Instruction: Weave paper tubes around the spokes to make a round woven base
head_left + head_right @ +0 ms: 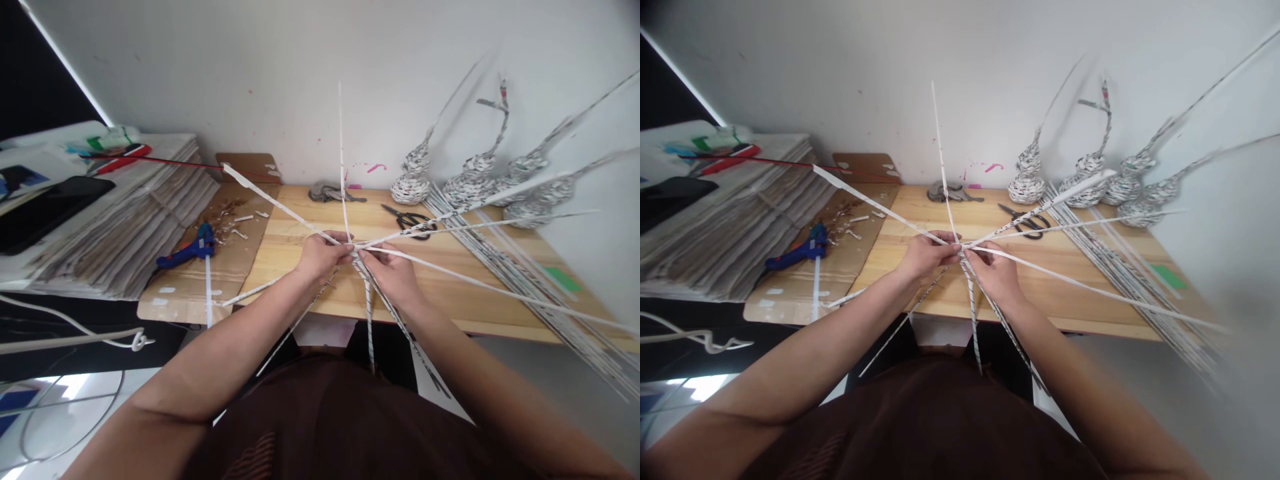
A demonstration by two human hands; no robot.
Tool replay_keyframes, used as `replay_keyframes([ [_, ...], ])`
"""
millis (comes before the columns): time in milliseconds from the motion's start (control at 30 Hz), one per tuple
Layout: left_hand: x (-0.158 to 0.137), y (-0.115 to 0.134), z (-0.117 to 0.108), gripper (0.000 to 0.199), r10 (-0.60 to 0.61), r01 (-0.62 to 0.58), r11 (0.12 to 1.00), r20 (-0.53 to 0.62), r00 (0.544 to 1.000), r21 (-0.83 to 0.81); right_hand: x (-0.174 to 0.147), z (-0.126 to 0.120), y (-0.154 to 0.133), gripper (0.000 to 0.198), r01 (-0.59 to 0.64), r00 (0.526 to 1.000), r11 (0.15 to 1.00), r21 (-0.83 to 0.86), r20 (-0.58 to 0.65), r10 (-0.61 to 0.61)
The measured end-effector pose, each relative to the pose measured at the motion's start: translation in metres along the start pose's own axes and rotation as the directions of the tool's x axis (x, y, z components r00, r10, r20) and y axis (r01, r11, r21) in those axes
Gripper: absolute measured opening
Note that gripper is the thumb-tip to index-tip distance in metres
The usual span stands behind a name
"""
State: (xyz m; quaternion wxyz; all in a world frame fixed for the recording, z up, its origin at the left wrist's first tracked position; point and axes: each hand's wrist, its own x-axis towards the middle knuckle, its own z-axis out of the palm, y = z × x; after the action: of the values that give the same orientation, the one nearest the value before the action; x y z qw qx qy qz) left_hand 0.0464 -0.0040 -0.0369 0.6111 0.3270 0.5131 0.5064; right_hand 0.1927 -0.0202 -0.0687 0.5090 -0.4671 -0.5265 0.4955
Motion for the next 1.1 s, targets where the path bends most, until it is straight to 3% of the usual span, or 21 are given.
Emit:
replay_keyframes([
  [367, -0.002, -0.001, 0.000, 0.021, 0.014, -0.013, 0.999, 0.007, 1.000, -0.035, 0.004, -0.001, 0.005, 0.023, -0.053, 0.998, 0.990, 0.129, -0.027, 0.057],
  [433, -0.001, 0.000, 0.000, 0.020, 0.019, -0.018, 0.999, 0.007, 1.000, -0.029, 0.002, -0.004, 0.001, 0.024, -0.079, 0.997, 0.996, 0.049, 0.013, 0.079],
  [500, 0.001, 0.001, -0.002, 0.019, 0.023, -0.023, 0.999, -0.002, 1.000, -0.031, -0.005, -0.010, -0.009, 0.027, -0.027, 0.995, 0.985, -0.168, 0.092, 0.043],
  [600, 0.003, 0.000, -0.005, 0.019, 0.025, -0.025, 0.999, -0.005, 1.000, -0.035, -0.018, -0.020, -0.029, 0.025, 0.192, 0.977, 0.818, -0.542, 0.183, -0.108],
  [767, 0.004, -0.004, -0.005, 0.021, 0.027, -0.026, 0.999, 0.028, 0.999, -0.023, -0.012, -0.028, -0.044, 0.021, 0.355, 0.906, 0.562, -0.747, 0.125, -0.405],
  [867, 0.001, -0.004, -0.003, 0.020, 0.040, -0.039, 0.999, 0.054, 0.998, -0.028, 0.003, -0.021, -0.039, 0.018, 0.396, 0.895, 0.461, -0.794, 0.223, -0.385],
  [933, -0.002, -0.003, -0.003, 0.020, 0.050, -0.048, 0.998, 0.068, 0.996, -0.031, 0.010, -0.014, -0.034, 0.017, 0.364, 0.919, 0.521, -0.772, 0.208, -0.335],
  [1100, -0.004, -0.002, -0.007, 0.024, 0.071, -0.067, 0.996, 0.079, 0.994, -0.054, 0.012, 0.000, -0.027, 0.017, 0.177, 0.984, 0.845, -0.505, 0.078, -0.160],
])
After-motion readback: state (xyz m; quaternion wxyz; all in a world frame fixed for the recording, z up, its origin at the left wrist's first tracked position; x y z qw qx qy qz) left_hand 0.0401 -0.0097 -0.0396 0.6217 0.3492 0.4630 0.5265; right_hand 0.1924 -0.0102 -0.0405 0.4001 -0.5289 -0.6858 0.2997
